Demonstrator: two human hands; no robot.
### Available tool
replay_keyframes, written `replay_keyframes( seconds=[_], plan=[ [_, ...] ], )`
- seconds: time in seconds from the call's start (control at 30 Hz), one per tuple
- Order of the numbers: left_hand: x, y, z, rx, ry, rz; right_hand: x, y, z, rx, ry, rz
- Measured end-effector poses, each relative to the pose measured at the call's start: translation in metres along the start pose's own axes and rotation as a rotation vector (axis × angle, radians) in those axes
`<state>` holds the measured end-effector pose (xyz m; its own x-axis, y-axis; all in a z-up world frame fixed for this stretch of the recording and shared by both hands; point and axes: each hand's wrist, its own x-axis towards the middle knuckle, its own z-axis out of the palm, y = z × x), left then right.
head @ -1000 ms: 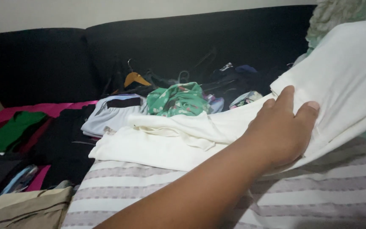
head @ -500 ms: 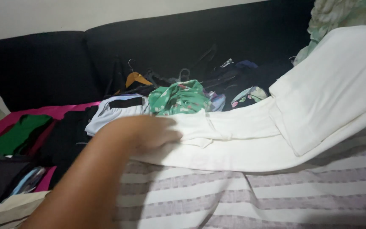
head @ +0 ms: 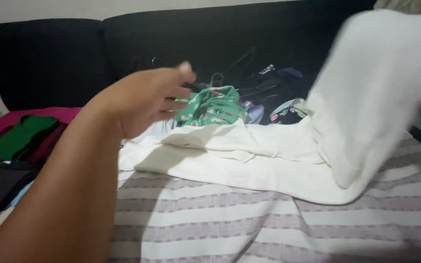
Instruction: Folding and organizing laundry on a bed.
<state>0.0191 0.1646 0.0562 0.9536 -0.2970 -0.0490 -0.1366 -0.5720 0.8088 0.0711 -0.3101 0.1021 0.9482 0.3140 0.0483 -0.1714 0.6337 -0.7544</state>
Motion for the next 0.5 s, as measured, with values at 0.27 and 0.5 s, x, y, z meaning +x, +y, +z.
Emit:
replay_keyframes(
  seconds=[0.27,0.5],
  plan=[
    [0.048,-0.074,0.006,-1.195,-0.523,-0.014,0.006,0.183,0.172,0.033,0.006,0.079],
    [0.041,-0.088,0.006,-1.303,-0.423,-0.171,-0.011,0.216,0.153,-0.273,0.235,0.045]
  ],
)
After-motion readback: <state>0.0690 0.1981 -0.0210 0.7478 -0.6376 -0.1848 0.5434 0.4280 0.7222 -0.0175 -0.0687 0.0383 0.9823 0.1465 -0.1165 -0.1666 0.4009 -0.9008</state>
